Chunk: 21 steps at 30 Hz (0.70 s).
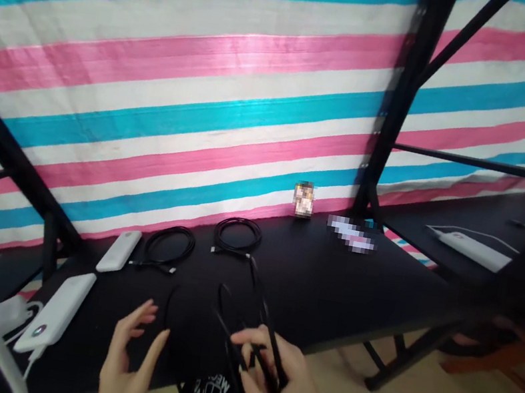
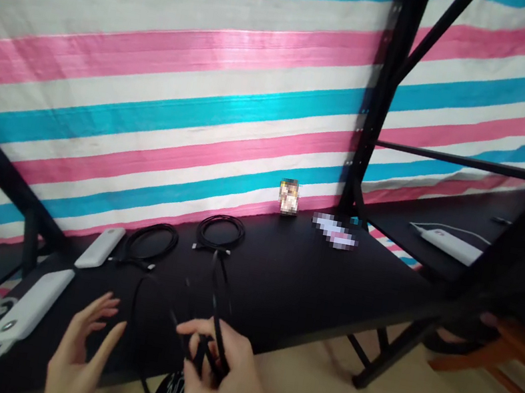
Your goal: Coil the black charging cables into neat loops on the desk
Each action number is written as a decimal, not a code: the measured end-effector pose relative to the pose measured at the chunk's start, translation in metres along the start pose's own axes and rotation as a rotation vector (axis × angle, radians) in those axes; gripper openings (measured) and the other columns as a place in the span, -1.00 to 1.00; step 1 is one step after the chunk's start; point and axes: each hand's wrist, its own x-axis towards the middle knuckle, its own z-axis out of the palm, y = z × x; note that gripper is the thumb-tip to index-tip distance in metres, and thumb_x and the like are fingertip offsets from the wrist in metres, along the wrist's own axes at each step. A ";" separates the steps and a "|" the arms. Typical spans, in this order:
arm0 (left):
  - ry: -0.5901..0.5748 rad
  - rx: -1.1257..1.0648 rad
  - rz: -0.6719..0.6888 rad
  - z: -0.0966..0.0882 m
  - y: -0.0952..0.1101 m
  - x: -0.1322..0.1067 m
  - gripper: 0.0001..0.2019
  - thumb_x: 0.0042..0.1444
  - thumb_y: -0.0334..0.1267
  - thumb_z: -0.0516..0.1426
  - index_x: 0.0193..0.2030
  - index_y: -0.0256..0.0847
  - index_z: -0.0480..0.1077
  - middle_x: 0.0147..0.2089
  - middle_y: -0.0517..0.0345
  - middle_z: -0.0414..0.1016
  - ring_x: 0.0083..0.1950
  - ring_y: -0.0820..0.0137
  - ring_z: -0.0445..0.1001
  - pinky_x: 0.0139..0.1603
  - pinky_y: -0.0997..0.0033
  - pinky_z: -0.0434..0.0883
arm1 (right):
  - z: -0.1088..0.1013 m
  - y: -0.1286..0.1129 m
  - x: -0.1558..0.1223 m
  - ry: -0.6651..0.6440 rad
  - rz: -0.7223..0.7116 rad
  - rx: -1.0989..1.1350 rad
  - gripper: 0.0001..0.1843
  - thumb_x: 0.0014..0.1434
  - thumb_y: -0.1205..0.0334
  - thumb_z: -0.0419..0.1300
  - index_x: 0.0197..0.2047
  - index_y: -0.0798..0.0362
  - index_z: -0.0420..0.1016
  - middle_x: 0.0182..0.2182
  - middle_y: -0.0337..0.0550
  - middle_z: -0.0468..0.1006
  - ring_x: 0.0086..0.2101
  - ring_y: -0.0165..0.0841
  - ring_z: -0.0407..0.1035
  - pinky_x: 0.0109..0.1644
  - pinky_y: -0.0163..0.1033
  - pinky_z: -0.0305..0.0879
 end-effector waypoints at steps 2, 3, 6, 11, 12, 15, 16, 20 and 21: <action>-0.003 0.001 -0.077 0.013 0.001 0.002 -0.36 -0.02 0.08 0.21 0.21 0.00 0.23 0.13 0.01 0.40 0.07 0.19 0.41 -0.01 0.24 0.38 | -0.008 -0.006 -0.005 -0.058 -0.025 -0.017 -0.65 -0.04 0.39 0.19 -0.19 -0.14 0.60 -0.45 -0.23 0.47 -0.52 -0.45 0.26 -0.51 -0.42 0.22; -0.048 -0.013 -0.105 0.020 0.003 0.002 -0.34 0.00 0.10 0.18 0.24 -0.01 0.19 0.17 0.00 0.38 0.13 0.18 0.39 0.04 0.21 0.37 | -0.012 -0.007 -0.006 -0.099 -0.044 -0.016 -0.67 -0.04 0.38 0.20 -0.22 -0.14 0.62 -0.46 -0.23 0.48 -0.52 -0.44 0.27 -0.50 -0.40 0.23; -0.268 -0.099 -0.175 0.038 0.012 -0.003 -0.46 0.01 0.17 0.13 0.06 -0.09 0.39 0.00 -0.03 0.52 0.02 0.17 0.47 0.03 0.21 0.42 | -0.024 -0.002 -0.007 -0.129 -0.097 0.033 -0.82 0.02 0.29 0.20 -0.33 -0.09 0.63 -0.54 -0.22 0.46 -0.52 -0.41 0.29 -0.43 -0.34 0.27; -0.532 -0.260 -0.421 0.041 0.008 -0.019 -0.53 -0.08 0.25 0.18 -0.50 -0.19 0.46 -0.57 0.09 0.41 -0.54 0.37 0.37 -0.51 0.44 0.39 | -0.042 0.026 -0.001 0.193 -0.063 0.248 -0.77 0.10 0.03 0.23 -0.29 0.01 0.54 -0.57 -0.16 0.49 -0.53 -0.36 0.35 -0.43 -0.28 0.32; -0.518 -0.305 -0.493 0.040 0.005 -0.022 -0.51 -0.13 0.26 0.21 -0.51 -0.20 0.46 -0.61 0.11 0.37 -0.59 0.40 0.32 -0.59 0.47 0.33 | -0.044 0.030 0.000 0.246 -0.038 0.295 -0.72 0.10 -0.02 0.23 -0.26 0.02 0.52 -0.57 -0.16 0.50 -0.56 -0.38 0.33 -0.46 -0.30 0.31; -0.348 -0.416 -0.630 0.035 0.003 -0.025 -0.46 -0.29 0.28 0.28 -0.46 -0.22 0.48 -0.56 0.11 0.41 -0.62 0.48 0.25 -0.66 0.51 0.24 | -0.048 0.034 0.005 0.302 0.082 0.384 -0.61 0.13 -0.12 0.20 -0.18 0.04 0.48 -0.56 -0.16 0.52 -0.71 -0.52 0.17 -0.64 -0.39 0.14; -0.299 -0.429 -0.639 0.033 0.004 -0.024 -0.46 -0.31 0.28 0.29 -0.46 -0.23 0.48 -0.56 0.12 0.41 -0.64 0.51 0.22 -0.67 0.53 0.22 | -0.049 0.033 0.007 0.297 0.123 0.390 -0.58 0.15 -0.14 0.18 -0.16 0.05 0.48 -0.56 -0.17 0.52 -0.73 -0.54 0.13 -0.67 -0.41 0.09; -0.191 -0.359 -0.608 0.024 0.013 -0.017 -0.46 -0.27 0.26 0.28 -0.43 -0.26 0.48 -0.77 0.28 0.17 -0.72 0.59 0.02 -0.72 0.59 0.05 | -0.053 0.029 0.010 0.282 0.160 0.380 -0.56 0.19 -0.18 0.12 -0.13 0.04 0.43 -0.57 -0.22 0.50 -0.72 -0.49 0.26 -0.65 -0.39 0.22; -0.171 -0.340 -0.601 0.022 0.015 -0.015 -0.43 -0.28 0.28 0.27 -0.40 -0.27 0.49 -0.76 0.27 0.19 -0.72 0.60 0.00 -0.72 0.60 0.01 | -0.054 0.030 0.010 0.305 0.156 0.385 -0.56 0.19 -0.18 0.12 -0.13 0.03 0.41 -0.56 -0.22 0.50 -0.70 -0.46 0.31 -0.62 -0.36 0.29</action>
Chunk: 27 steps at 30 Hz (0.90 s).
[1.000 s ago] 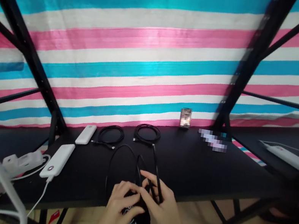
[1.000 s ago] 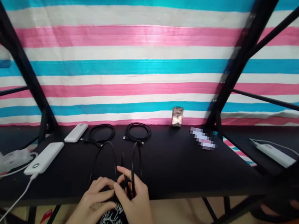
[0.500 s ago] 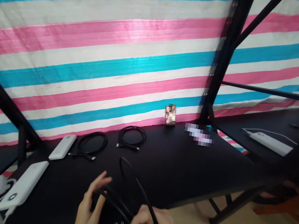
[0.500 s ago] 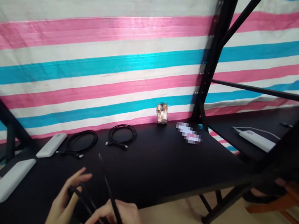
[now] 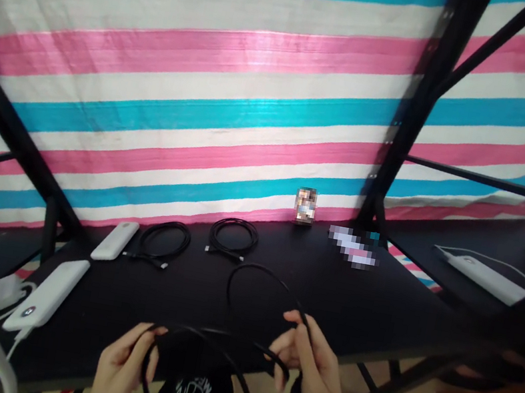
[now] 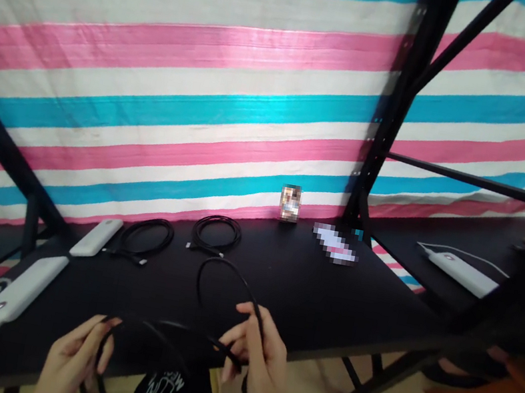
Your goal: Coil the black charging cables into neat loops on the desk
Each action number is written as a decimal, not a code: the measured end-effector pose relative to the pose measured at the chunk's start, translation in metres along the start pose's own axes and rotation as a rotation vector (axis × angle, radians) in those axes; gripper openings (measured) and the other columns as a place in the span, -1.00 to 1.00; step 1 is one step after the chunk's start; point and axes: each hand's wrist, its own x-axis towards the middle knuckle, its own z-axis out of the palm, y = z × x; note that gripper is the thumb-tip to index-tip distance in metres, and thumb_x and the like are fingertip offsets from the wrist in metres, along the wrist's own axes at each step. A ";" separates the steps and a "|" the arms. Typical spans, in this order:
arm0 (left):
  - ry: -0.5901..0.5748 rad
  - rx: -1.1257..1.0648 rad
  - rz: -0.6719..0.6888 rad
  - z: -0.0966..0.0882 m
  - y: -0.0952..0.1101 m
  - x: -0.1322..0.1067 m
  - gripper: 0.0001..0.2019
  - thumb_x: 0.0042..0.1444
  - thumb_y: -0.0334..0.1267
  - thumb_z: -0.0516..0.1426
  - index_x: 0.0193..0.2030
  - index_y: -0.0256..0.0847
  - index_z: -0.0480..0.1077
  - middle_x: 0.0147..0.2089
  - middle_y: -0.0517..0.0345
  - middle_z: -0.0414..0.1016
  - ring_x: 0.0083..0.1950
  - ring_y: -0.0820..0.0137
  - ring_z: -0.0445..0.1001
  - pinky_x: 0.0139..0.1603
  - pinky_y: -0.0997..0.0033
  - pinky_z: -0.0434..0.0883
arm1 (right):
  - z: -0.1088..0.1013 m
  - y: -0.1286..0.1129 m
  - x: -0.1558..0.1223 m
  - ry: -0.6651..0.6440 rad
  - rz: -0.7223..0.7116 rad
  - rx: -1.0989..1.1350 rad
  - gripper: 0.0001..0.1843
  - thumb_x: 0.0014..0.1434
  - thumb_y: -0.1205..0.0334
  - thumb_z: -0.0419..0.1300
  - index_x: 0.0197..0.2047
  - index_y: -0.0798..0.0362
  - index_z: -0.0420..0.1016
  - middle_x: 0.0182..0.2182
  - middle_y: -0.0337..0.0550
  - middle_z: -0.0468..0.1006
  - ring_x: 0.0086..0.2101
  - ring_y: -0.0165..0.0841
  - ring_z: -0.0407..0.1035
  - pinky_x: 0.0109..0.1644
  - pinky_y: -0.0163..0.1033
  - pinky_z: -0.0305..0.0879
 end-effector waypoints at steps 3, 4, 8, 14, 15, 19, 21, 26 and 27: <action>0.120 -0.047 0.051 -0.008 0.009 -0.001 -0.38 -0.26 0.31 0.24 -0.34 -0.29 0.49 -0.61 0.13 0.42 -0.71 0.64 -0.04 -0.73 0.60 -0.04 | -0.007 0.000 0.001 0.138 -0.070 0.035 -0.55 0.16 -0.19 0.16 -0.13 0.02 0.39 -0.49 -0.17 0.55 -0.58 -0.37 0.44 -0.53 -0.31 0.42; 0.173 -0.086 0.080 -0.013 0.012 -0.001 -0.40 -0.23 0.30 0.24 -0.34 -0.29 0.49 -0.56 0.10 0.46 -0.70 0.65 -0.04 -0.73 0.60 -0.03 | -0.011 -0.001 0.001 0.199 -0.105 0.053 -0.54 0.13 -0.19 0.19 -0.13 0.02 0.39 -0.47 -0.16 0.56 -0.56 -0.36 0.45 -0.54 -0.31 0.42; 0.354 -0.207 0.229 -0.038 0.024 -0.004 -0.51 -0.15 0.17 0.27 -0.40 -0.30 0.44 -0.45 0.06 0.52 -0.68 0.68 -0.03 -0.72 0.62 -0.06 | -0.025 -0.010 -0.002 0.416 -0.214 0.193 -0.55 0.01 -0.09 0.33 -0.15 0.04 0.42 -0.48 -0.25 0.53 -0.59 -0.42 0.41 -0.63 -0.39 0.33; 0.564 -0.210 0.324 -0.065 0.043 -0.019 -0.62 -0.04 0.05 0.25 -0.29 -0.26 0.45 -0.70 0.36 0.21 -0.70 0.65 -0.09 -0.71 0.62 -0.17 | -0.039 -0.017 -0.006 0.532 -0.204 0.307 -0.59 -0.06 -0.01 0.40 -0.20 0.01 0.47 -0.41 -0.29 0.56 -0.46 -0.41 0.48 -0.54 -0.41 0.39; 0.589 -0.198 0.349 -0.066 0.044 -0.022 -0.64 -0.01 0.03 0.23 -0.30 -0.26 0.45 -0.72 0.37 0.16 -0.69 0.64 -0.07 -0.70 0.62 -0.13 | -0.037 -0.016 -0.007 0.488 -0.209 0.283 -0.62 -0.03 -0.02 0.38 -0.20 0.01 0.48 -0.37 -0.25 0.58 -0.38 -0.36 0.52 -0.45 -0.36 0.45; 0.595 -0.167 0.416 -0.061 0.048 -0.039 -0.68 0.03 0.01 0.21 -0.38 -0.26 0.45 -0.73 0.35 0.15 -0.66 0.60 0.02 -0.64 0.59 0.03 | -0.014 -0.010 -0.013 0.132 -0.238 0.197 -0.68 0.16 -0.06 0.22 -0.19 0.01 0.47 -0.12 -0.02 0.60 -0.07 -0.14 0.49 -0.03 -0.01 0.44; 0.546 -0.170 0.382 -0.054 0.048 -0.048 -0.69 0.00 0.00 0.23 -0.35 -0.26 0.46 -0.71 0.34 0.19 -0.66 0.60 0.06 -0.64 0.59 0.05 | 0.007 -0.007 -0.022 -0.041 -0.149 0.169 -0.67 0.23 -0.08 0.12 -0.13 -0.01 0.44 -0.02 0.06 0.55 -0.02 -0.10 0.46 0.01 0.07 0.41; 0.410 -0.005 0.363 -0.028 0.046 -0.066 -0.72 -0.02 -0.05 0.23 -0.35 -0.25 0.52 -0.71 0.27 0.29 -0.62 0.49 0.28 -0.52 0.51 0.33 | 0.048 0.005 -0.041 -0.260 0.177 -0.020 -0.45 0.21 -0.21 0.07 0.08 0.02 0.37 -0.23 0.05 0.61 -0.56 -0.36 0.48 -0.64 -0.38 0.27; 0.402 0.030 0.369 -0.024 0.046 -0.068 -0.73 -0.02 -0.05 0.22 -0.36 -0.25 0.52 -0.70 0.26 0.32 -0.61 0.47 0.31 -0.48 0.50 0.37 | 0.051 0.008 -0.042 -0.307 0.203 -0.053 -0.37 0.20 -0.25 0.04 0.12 0.04 0.36 -0.34 0.00 0.61 -0.70 -0.46 0.35 -0.73 -0.44 0.11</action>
